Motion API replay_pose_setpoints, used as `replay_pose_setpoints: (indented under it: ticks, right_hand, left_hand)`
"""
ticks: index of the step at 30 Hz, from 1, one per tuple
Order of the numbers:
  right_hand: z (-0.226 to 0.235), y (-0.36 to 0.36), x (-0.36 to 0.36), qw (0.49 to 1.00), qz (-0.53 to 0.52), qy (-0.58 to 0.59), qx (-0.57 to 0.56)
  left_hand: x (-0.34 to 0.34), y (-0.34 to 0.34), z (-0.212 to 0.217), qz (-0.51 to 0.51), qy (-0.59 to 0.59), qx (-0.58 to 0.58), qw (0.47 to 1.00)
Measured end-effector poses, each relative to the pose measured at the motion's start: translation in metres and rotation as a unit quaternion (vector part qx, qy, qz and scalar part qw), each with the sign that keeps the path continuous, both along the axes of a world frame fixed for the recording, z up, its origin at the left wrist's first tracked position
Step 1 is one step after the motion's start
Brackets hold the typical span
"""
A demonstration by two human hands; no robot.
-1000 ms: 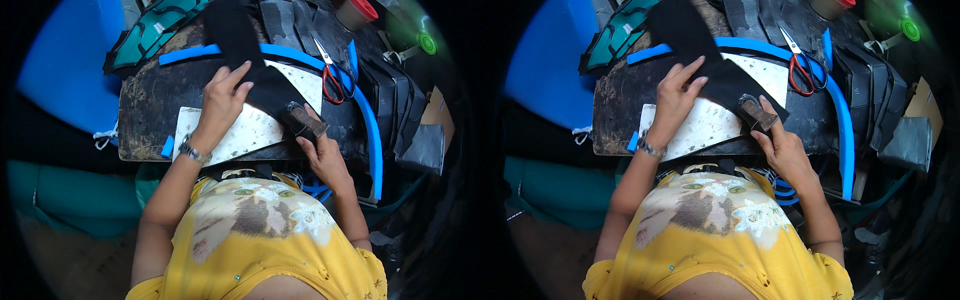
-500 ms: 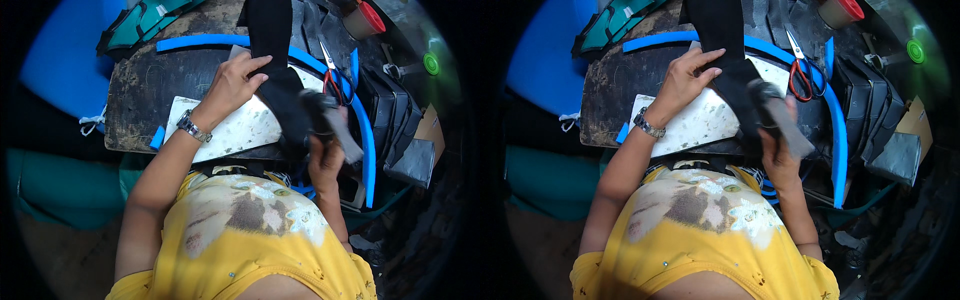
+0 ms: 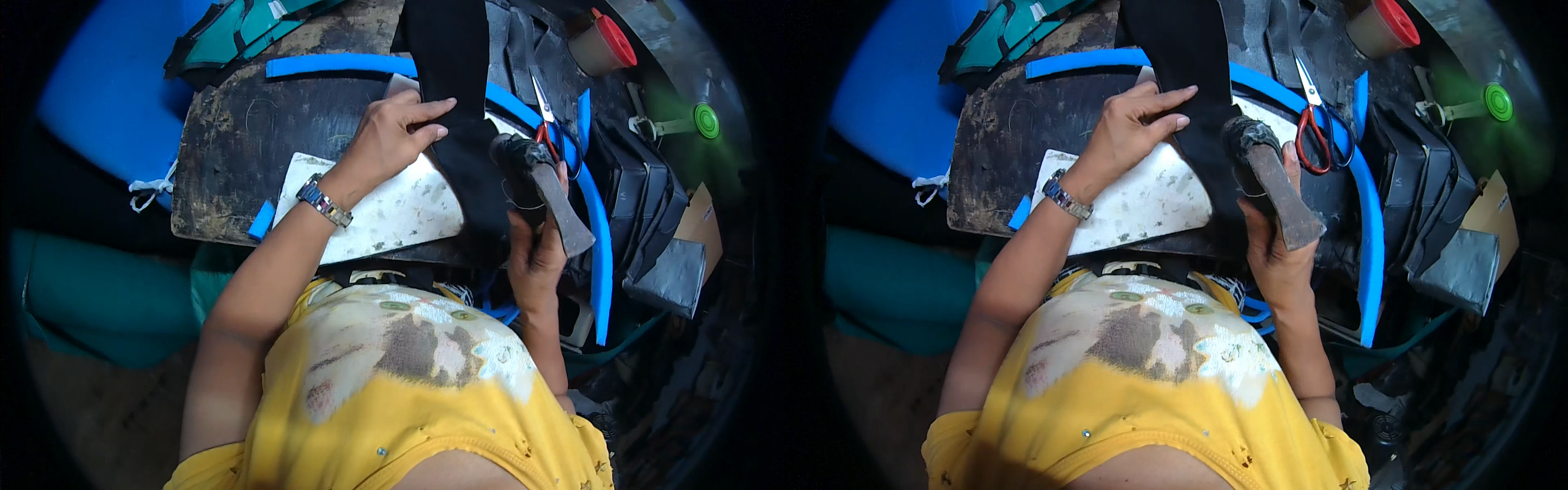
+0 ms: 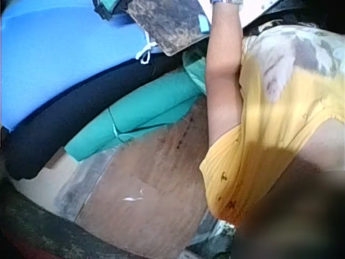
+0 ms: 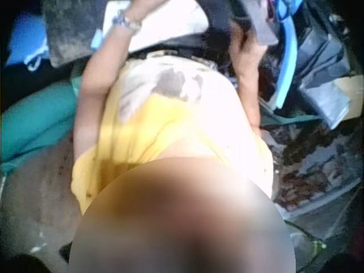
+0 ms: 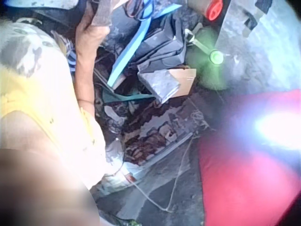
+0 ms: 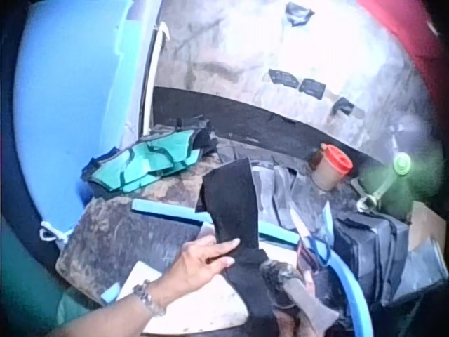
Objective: The person assembles footwear components on a workbench. They place a black fabric piece over a white board, use a hammer to press the edges, cut a blue foam strip with scissors, and fit the foam into the fabric. The person repeats the process with another fabric piece, hammering and fitting foam into place.
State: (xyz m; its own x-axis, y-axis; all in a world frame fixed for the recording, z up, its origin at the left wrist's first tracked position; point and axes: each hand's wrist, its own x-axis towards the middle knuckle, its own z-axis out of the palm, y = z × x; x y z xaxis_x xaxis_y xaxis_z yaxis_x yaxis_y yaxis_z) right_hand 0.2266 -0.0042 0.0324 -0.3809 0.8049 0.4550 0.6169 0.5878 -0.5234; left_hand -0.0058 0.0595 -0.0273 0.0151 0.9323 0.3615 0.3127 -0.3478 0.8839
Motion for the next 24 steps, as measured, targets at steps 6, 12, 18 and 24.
replay_pose_setpoints:
  ticks: [6,12,18,24]
  right_hand:
    - [0.005,0.001,-0.009,0.998,-0.034,-0.043,-0.043]
    - [0.0,0.009,-0.017,0.987,-0.02,-0.073,-0.145]
    - [0.004,0.009,-0.023,0.982,-0.007,-0.117,-0.151]
    - [0.006,0.013,-0.03,0.999,-0.04,0.018,-0.002]
  left_hand:
    - [-0.001,0.002,0.004,-0.004,0.001,0.003,1.0]
    - [-0.002,0.001,0.007,0.003,0.006,-0.017,1.0]
    - [-0.001,0.002,0.003,0.004,0.003,-0.019,1.0]
    - [-0.002,0.0,0.007,0.013,0.011,-0.005,1.0]
